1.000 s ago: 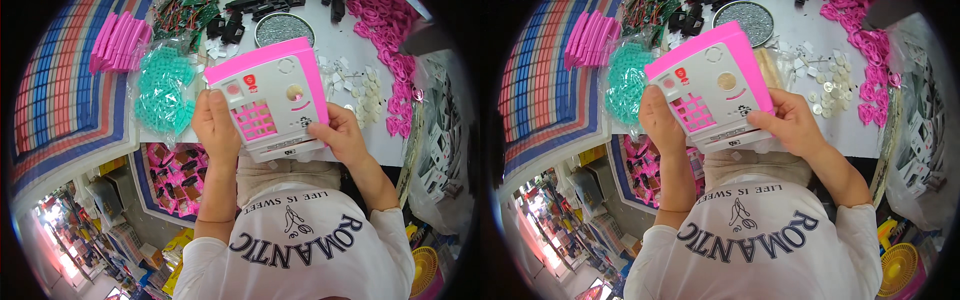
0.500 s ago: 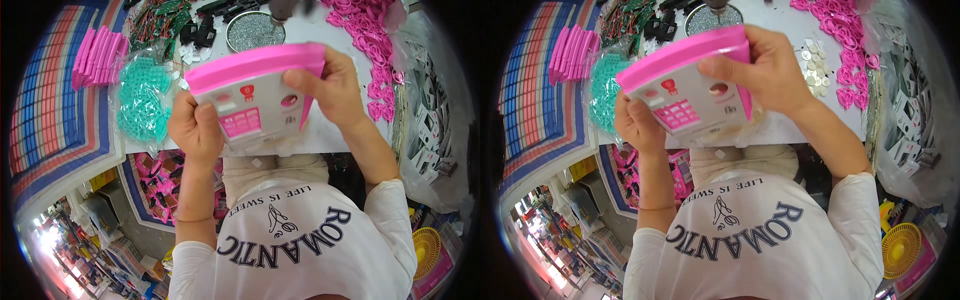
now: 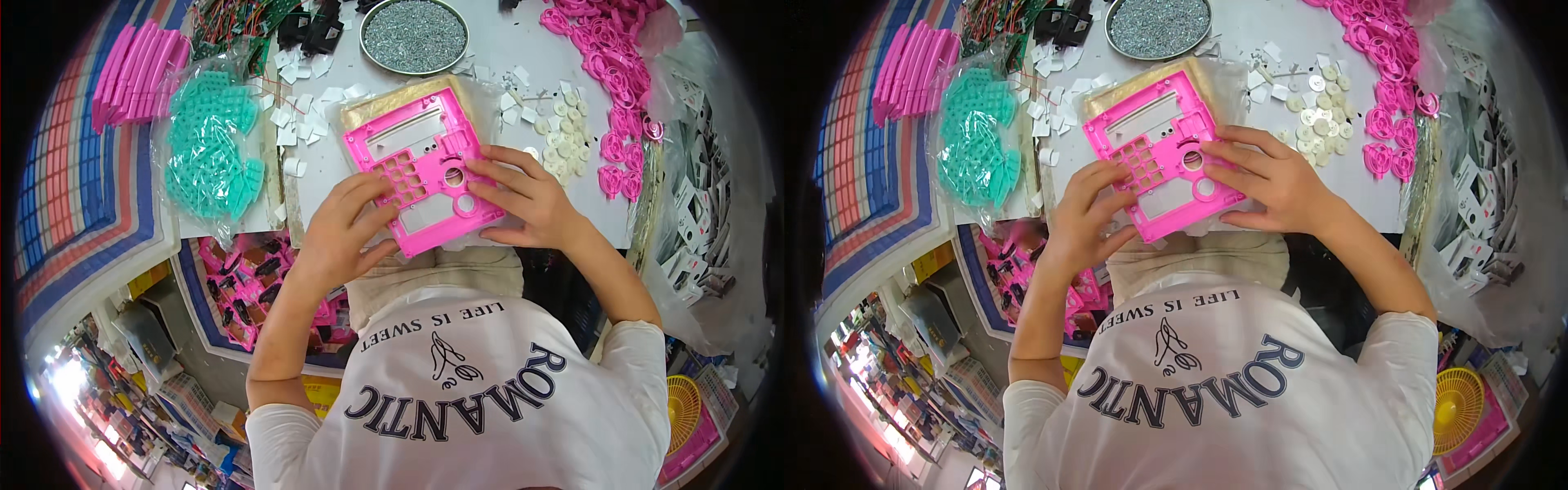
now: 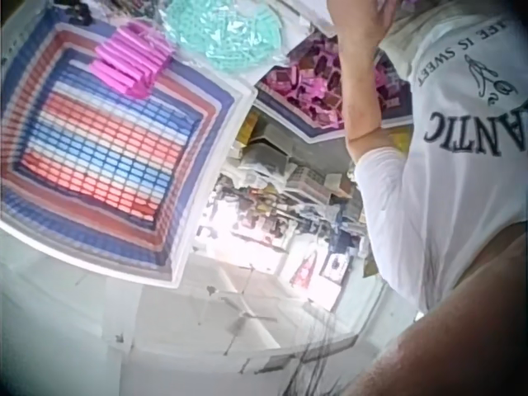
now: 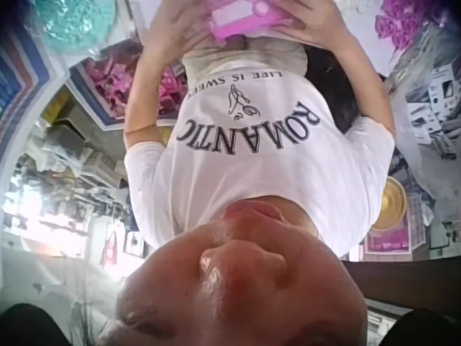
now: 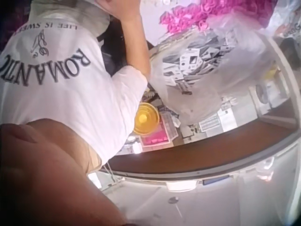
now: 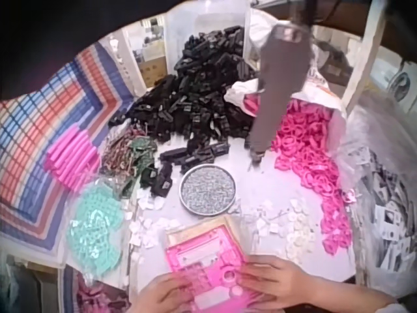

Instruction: Packaging toy components into pink plastic frames and using a heat gun to seal or finish the assembly.

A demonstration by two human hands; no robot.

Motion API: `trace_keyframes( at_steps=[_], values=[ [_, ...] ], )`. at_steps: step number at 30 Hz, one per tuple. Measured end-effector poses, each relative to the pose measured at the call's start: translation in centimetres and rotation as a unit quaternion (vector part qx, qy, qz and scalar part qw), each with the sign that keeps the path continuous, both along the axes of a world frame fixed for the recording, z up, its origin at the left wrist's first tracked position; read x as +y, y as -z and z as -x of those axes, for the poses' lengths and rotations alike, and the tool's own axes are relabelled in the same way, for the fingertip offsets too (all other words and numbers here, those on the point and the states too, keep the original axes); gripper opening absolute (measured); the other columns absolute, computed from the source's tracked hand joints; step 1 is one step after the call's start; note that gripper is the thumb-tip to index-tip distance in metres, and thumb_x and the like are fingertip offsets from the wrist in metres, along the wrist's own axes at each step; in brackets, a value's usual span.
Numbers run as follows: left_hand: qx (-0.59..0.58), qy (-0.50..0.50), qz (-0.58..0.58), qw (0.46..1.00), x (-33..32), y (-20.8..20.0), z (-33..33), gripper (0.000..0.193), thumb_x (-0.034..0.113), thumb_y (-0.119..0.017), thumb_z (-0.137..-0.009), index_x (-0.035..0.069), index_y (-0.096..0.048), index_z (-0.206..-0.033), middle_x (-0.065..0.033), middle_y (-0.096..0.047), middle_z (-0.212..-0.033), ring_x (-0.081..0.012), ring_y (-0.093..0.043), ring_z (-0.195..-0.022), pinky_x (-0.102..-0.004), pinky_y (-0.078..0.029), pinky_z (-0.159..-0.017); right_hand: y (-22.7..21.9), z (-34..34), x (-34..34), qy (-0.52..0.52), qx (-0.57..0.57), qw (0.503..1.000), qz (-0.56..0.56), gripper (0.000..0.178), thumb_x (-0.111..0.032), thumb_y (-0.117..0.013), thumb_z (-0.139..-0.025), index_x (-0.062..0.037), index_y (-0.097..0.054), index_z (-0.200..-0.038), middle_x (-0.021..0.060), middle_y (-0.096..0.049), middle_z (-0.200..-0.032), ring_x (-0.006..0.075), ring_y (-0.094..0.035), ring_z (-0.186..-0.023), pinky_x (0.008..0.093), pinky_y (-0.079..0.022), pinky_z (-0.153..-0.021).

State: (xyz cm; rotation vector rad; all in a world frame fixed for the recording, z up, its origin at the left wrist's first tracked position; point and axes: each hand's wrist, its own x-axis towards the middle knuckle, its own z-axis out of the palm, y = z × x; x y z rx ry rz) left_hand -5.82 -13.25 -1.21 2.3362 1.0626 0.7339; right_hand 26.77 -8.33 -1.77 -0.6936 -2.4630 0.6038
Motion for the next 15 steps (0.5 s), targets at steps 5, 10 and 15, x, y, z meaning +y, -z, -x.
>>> trace_keyframes(
  at_steps=[5, 10, 15],
  values=[
    [0.000, -0.020, 0.007, 1.000, 1.6, -0.4, 0.5, 0.049, 0.011, -0.083, -0.071, 0.007, -0.064, -0.116, -0.0180, -0.058, -0.133, -0.0423, -0.055, -0.126, -0.0508, -0.046, -0.107, -0.1, 1.3, 1.9, 0.016, -0.003, 0.999, -0.028, 0.052, -0.022, -0.085, -0.072, -0.0025, -0.070, -0.118, 0.0091, -0.062, -0.141, 0.0335, -0.055, -0.132, 0.0386, -0.054, -0.102],
    [-0.047, -0.006, 0.012, 0.999, 2.7, 0.5, 1.0, 0.050, 0.012, -0.082, -0.074, 0.007, -0.064, -0.121, -0.0187, -0.058, -0.133, -0.0403, -0.055, -0.127, -0.0479, -0.046, -0.106, -0.4, 1.1, 1.0, 0.029, -0.046, 0.998, -0.015, 0.051, -0.021, -0.087, -0.072, -0.0015, -0.070, -0.116, 0.0107, -0.063, -0.140, 0.0343, -0.056, -0.131, 0.0422, -0.053, -0.102],
    [-0.144, -0.269, 0.029, 0.952, 2.6, 1.9, -1.2, 0.042, 0.014, -0.078, -0.084, 0.003, -0.063, -0.121, -0.0139, -0.061, -0.122, -0.0257, -0.057, -0.114, -0.0379, -0.047, -0.096, 0.1, 0.5, 1.9, 0.008, -0.046, 0.999, -0.001, 0.045, -0.021, -0.086, -0.072, -0.0028, -0.072, -0.111, 0.0075, -0.066, -0.136, 0.0303, -0.058, -0.129, 0.0378, -0.057, -0.096]
  ],
)
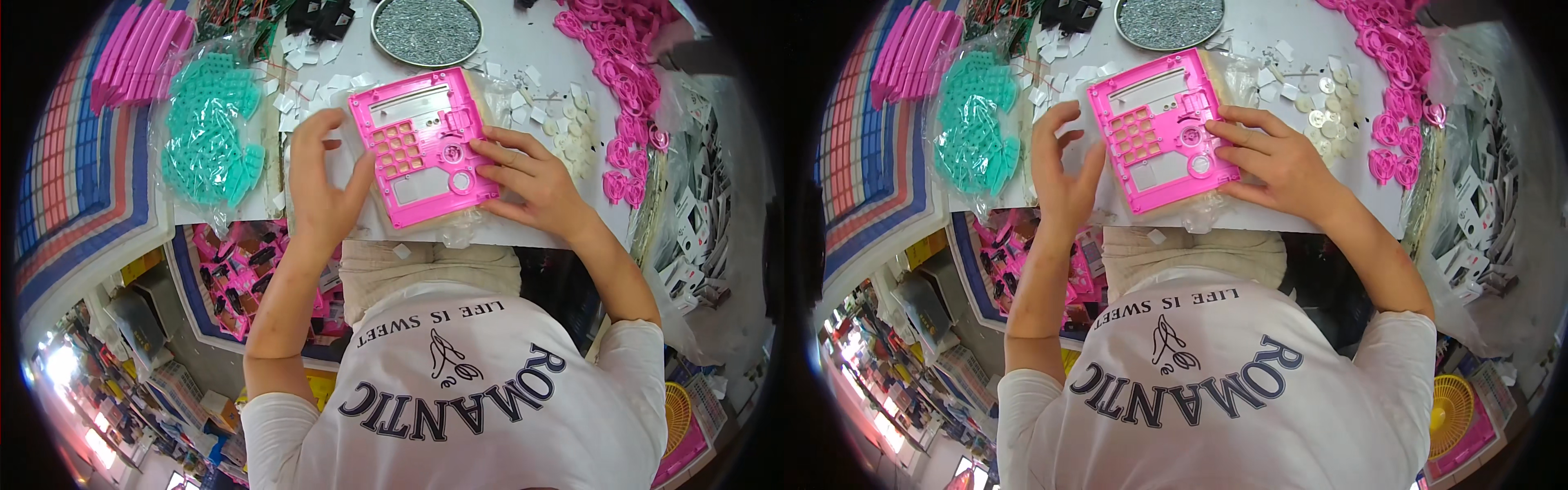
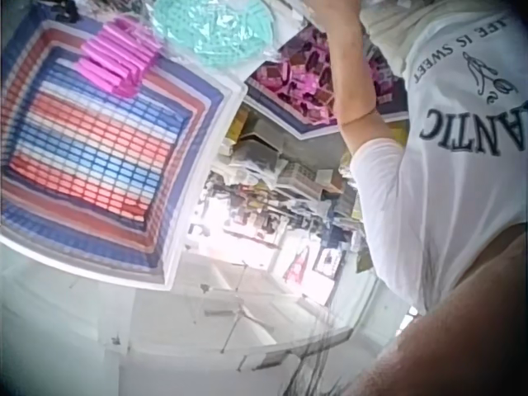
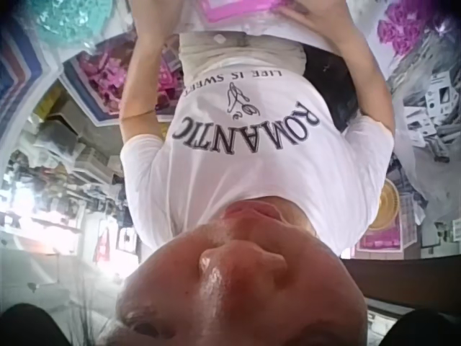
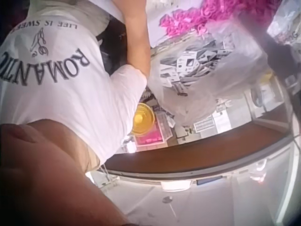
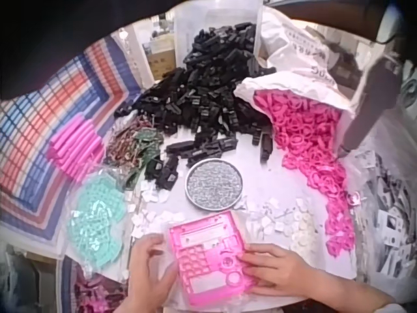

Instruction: Packaging toy components into pink plastic frames and using a heat gun to seal or finish the assembly.

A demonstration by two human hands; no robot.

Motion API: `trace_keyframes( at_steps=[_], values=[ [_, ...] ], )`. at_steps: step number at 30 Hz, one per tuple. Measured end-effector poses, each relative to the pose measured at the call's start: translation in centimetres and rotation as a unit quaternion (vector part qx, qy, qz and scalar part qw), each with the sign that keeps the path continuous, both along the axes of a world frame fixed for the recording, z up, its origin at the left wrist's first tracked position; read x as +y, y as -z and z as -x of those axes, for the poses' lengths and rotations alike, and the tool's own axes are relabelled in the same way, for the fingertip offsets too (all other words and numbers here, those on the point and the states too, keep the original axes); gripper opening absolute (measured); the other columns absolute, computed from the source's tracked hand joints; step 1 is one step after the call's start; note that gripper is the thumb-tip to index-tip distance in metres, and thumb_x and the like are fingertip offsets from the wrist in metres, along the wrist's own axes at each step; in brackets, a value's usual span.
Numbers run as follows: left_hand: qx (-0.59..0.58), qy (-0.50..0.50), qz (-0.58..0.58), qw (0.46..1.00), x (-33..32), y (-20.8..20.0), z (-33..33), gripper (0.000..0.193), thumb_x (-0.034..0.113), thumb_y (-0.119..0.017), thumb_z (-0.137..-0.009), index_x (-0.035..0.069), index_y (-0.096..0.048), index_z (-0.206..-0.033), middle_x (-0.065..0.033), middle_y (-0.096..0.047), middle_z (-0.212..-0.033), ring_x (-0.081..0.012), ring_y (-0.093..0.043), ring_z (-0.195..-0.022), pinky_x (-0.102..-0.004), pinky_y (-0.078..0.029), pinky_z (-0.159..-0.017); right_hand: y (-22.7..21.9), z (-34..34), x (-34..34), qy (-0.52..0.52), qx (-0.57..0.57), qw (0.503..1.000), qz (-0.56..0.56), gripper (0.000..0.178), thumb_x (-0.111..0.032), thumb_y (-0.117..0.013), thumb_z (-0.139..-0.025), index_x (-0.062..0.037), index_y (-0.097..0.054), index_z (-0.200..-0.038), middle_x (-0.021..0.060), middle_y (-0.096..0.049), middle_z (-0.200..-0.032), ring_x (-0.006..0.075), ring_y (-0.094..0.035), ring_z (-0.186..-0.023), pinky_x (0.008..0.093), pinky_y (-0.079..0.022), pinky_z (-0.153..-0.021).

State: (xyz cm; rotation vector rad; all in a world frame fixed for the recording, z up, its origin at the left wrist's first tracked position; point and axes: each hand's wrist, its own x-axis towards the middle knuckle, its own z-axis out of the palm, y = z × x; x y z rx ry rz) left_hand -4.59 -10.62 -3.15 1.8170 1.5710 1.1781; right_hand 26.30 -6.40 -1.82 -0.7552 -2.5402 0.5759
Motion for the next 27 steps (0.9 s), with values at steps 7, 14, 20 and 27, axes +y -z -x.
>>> trace_keyframes(
  at_steps=[7, 14, 20, 27],
  values=[
    [-0.094, -0.069, 0.104, 0.988, 2.5, 3.4, 0.6, 0.048, 0.021, -0.078, -0.087, 0.002, -0.058, -0.126, -0.0056, -0.052, -0.099, -0.0159, -0.047, -0.087, -0.0308, -0.043, -0.075, -1.3, 0.5, 0.0, -0.001, -0.023, 1.000, 0.014, 0.044, -0.017, -0.086, -0.072, -0.0017, -0.072, -0.111, 0.0089, -0.065, -0.138, 0.0304, -0.057, -0.131, 0.0388, -0.056, -0.100],
    [-0.146, -0.071, 0.142, 0.976, 2.7, 3.6, 0.9, 0.052, 0.024, -0.078, -0.087, 0.002, -0.056, -0.130, -0.0077, -0.054, -0.100, -0.0174, -0.049, -0.086, -0.0318, -0.046, -0.077, -0.6, 0.6, 0.6, -0.022, -0.034, 0.999, 0.027, 0.044, -0.014, -0.087, -0.070, -0.0005, -0.073, -0.109, 0.0106, -0.066, -0.136, 0.0331, -0.056, -0.132, 0.0417, -0.054, -0.102],
    [-0.025, -0.004, -0.118, 0.993, 3.0, 0.0, -0.1, 0.024, 0.006, -0.070, -0.088, 0.003, -0.068, -0.112, -0.0126, -0.067, -0.105, -0.0249, -0.065, -0.096, -0.0327, -0.050, -0.081, -0.5, 0.7, -0.2, 0.001, -0.050, 0.998, 0.026, 0.045, -0.013, -0.086, -0.070, -0.0009, -0.073, -0.111, 0.0126, -0.066, -0.136, 0.0369, -0.055, -0.135, 0.0433, -0.052, -0.105],
    [-0.040, -0.069, -0.056, 0.995, -1.8, -0.3, 1.9, 0.015, 0.002, -0.070, -0.086, 0.004, -0.069, -0.101, -0.0098, -0.066, -0.094, -0.0236, -0.063, -0.082, -0.0347, -0.050, -0.075, -1.6, 1.1, -1.2, 0.013, -0.067, 0.998, 0.017, 0.044, -0.024, -0.081, -0.079, -0.0012, -0.073, -0.115, 0.0191, -0.065, -0.136, 0.0442, -0.049, -0.139, 0.0512, -0.042, -0.112]
  ],
)
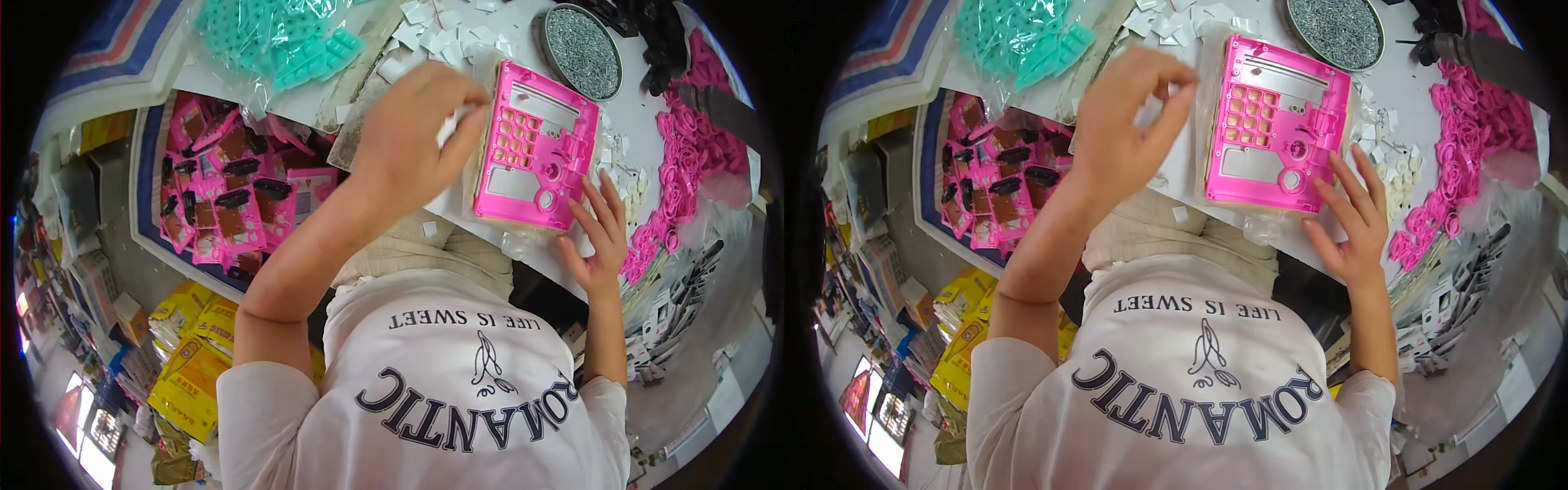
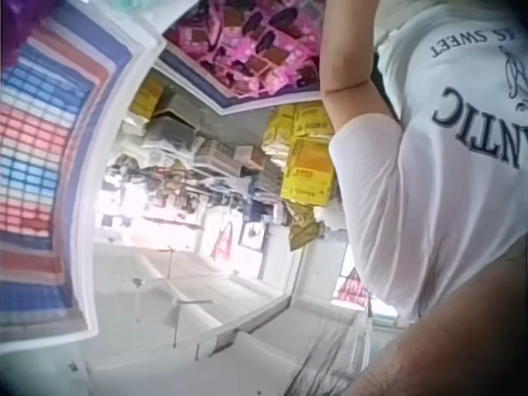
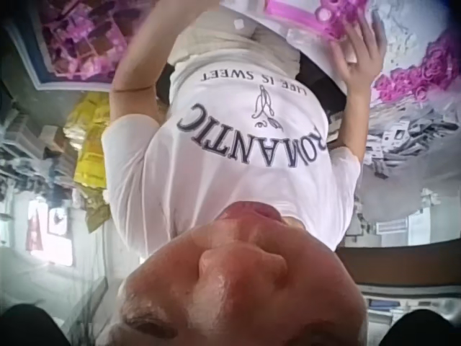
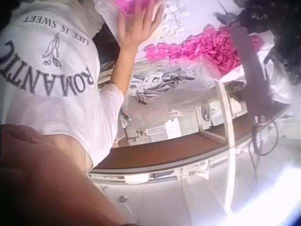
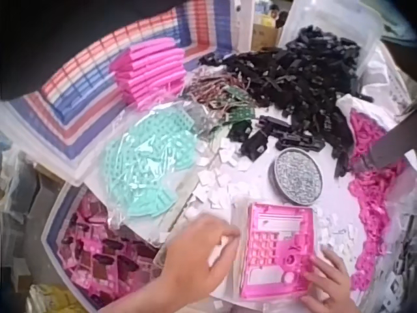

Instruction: Packaging toy components into pink plastic frames and using a heat gun to seal or finish the assembly.

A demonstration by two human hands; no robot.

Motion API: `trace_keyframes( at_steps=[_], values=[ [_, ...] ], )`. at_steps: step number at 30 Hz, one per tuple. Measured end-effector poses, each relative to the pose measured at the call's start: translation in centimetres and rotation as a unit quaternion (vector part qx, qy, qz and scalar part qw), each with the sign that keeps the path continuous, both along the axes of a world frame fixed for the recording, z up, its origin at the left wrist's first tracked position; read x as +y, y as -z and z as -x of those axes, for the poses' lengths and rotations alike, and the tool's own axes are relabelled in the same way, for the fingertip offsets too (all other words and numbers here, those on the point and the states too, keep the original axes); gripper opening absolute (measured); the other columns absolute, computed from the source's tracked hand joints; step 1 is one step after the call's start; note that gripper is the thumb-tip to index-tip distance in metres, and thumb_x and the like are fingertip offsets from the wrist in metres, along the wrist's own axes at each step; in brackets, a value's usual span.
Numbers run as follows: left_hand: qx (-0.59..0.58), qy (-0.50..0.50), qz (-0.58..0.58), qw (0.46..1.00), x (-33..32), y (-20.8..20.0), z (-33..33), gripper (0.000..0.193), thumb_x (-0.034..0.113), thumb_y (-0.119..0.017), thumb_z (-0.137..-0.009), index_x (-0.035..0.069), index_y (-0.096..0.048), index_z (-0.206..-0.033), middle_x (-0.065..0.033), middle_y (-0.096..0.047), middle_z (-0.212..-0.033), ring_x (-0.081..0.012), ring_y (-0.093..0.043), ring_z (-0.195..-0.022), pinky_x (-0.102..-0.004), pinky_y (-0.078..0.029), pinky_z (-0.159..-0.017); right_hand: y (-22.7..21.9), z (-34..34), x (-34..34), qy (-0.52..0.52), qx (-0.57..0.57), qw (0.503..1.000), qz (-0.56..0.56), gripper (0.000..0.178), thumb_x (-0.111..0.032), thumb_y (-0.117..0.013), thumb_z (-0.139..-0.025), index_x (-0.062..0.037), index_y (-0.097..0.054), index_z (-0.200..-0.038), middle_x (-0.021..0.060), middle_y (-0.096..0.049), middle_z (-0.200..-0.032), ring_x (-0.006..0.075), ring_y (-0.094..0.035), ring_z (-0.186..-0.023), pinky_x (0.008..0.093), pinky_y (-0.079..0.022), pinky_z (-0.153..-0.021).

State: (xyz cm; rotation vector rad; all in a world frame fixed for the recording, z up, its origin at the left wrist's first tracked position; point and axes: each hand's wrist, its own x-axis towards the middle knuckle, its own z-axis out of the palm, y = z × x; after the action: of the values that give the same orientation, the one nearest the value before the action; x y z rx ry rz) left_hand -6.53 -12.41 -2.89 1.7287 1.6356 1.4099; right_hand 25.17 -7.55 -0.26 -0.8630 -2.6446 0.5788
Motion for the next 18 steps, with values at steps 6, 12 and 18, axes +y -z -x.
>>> trace_keyframes(
  at_steps=[6, 12, 18],
  values=[
    [-0.111, 0.006, 0.111, 0.988, -5.8, 2.2, -2.5, 0.017, 0.001, -0.072, -0.085, 0.004, -0.067, -0.101, -0.0074, -0.062, -0.086, -0.0158, -0.056, -0.064, -0.0297, -0.046, -0.060, -1.8, 4.8, -0.6, -0.082, -0.106, 0.991, 0.007, 0.065, -0.040, -0.073, -0.087, 0.0002, -0.062, -0.136, 0.0192, -0.056, -0.147, 0.0410, -0.046, -0.142, 0.0543, -0.029, -0.119],
    [-0.152, 0.043, 0.158, 0.975, -7.2, 3.1, -2.4, 0.028, 0.001, -0.075, -0.083, 0.005, -0.066, -0.109, -0.0091, -0.063, -0.092, -0.0163, -0.058, -0.066, -0.0299, -0.047, -0.059, -2.3, 8.4, -1.5, -0.112, -0.240, 0.964, 0.023, 0.089, -0.051, -0.072, -0.082, -0.0007, -0.045, -0.150, 0.0199, -0.037, -0.162, 0.0385, -0.035, -0.150, 0.0613, -0.021, -0.120],
    [-0.029, 0.079, -0.013, 0.996, -6.1, 4.2, -2.5, 0.041, 0.013, -0.075, -0.082, 0.004, -0.068, -0.121, -0.0101, -0.064, -0.132, -0.0233, -0.061, -0.093, -0.0343, -0.048, -0.073, -2.7, 9.1, -2.2, -0.110, -0.313, 0.943, 0.024, 0.094, -0.043, -0.079, -0.075, 0.0002, -0.044, -0.151, 0.0229, -0.033, -0.163, 0.0400, -0.032, -0.151, 0.0587, -0.027, -0.119]
  ],
)
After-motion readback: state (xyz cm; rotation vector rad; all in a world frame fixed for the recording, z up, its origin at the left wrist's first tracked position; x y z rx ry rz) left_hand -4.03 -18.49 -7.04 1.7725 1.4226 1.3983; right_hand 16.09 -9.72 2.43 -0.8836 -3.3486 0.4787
